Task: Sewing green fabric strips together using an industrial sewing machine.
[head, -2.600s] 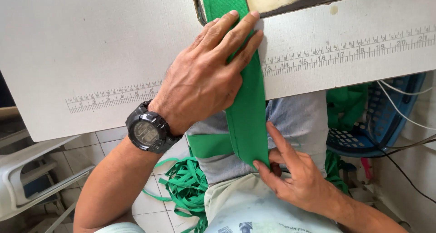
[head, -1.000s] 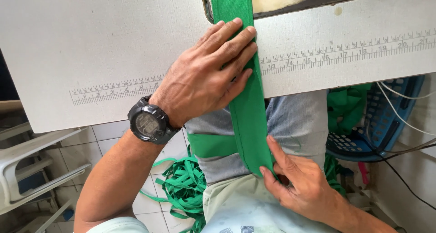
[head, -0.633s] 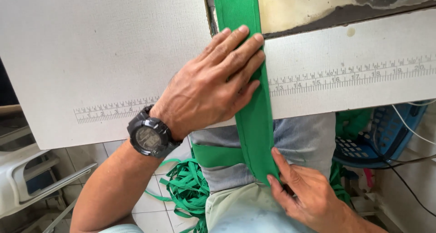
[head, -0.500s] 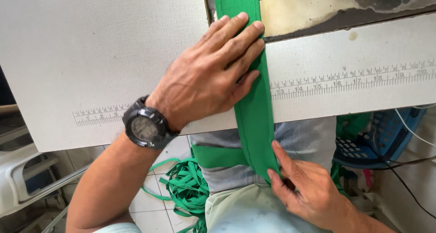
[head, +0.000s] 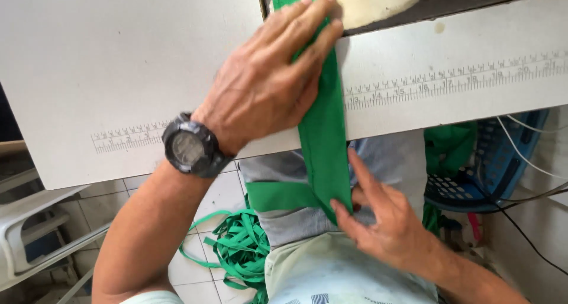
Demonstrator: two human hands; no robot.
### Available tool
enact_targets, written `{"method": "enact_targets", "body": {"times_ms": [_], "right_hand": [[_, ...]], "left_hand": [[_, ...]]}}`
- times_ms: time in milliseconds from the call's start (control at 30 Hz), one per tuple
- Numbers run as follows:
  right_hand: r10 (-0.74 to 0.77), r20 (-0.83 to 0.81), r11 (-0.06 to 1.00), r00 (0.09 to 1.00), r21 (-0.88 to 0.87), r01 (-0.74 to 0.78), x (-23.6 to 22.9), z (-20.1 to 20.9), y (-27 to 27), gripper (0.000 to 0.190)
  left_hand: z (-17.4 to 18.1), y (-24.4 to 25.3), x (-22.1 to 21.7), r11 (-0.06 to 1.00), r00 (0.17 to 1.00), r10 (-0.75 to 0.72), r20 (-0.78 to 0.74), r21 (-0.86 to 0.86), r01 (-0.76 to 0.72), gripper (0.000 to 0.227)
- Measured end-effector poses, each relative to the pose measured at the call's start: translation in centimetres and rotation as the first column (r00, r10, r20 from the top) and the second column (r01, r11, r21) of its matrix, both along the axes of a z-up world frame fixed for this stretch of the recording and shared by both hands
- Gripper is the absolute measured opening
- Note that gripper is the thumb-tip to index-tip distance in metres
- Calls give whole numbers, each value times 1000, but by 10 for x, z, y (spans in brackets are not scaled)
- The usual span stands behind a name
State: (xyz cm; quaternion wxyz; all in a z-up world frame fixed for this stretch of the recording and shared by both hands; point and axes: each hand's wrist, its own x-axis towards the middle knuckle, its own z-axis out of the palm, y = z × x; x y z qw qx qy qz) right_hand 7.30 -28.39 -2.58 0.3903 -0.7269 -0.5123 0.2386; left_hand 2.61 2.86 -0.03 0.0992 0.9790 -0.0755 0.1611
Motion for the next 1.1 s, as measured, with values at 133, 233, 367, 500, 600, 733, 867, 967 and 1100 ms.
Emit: {"method": "enact_targets", "body": {"times_ms": [133, 233, 367, 500, 600, 733, 867, 967, 1100], "right_hand": [[55, -31, 998, 998, 23, -55, -21, 0, -27, 90], [63, 24, 995, 998, 72, -65, -24, 0, -37, 85], [70, 77, 996, 995, 57, -74, -21, 1, -44, 84], [85, 101, 994, 991, 55, -91, -21, -1, -48, 83], [95, 108, 995, 990, 28, -98, -20, 0, -48, 83], [98, 115, 995, 988, 20, -101, -19, -1, -47, 85], [107, 125, 993, 986, 36, -112, -17, 1, -45, 83], [112, 129, 993, 985, 31, -117, -16, 1, -45, 82], [115, 131, 992, 985, 27, -119, -15, 4, -44, 79]], "left_hand": [[4, -21, -16, 1000, 1000, 2, -24, 18, -2, 44], [7, -29, -23, 1000, 999, -26, 18, -17, 26, 37], [7, -41, -34, 999, 999, -7, -42, -38, 5, 42], [6, -45, -38, 998, 1000, -11, -22, -67, 9, 40], [6, -43, -37, 997, 1000, -24, 6, -79, 24, 37], [6, -44, -37, 997, 1000, -17, 15, -81, 18, 36], [7, -44, -36, 997, 1000, -19, 10, -73, 19, 37], [6, -44, -36, 997, 1000, -13, 22, -81, 15, 35], [3, -44, -35, 995, 999, -15, 48, -94, 20, 32]]}}
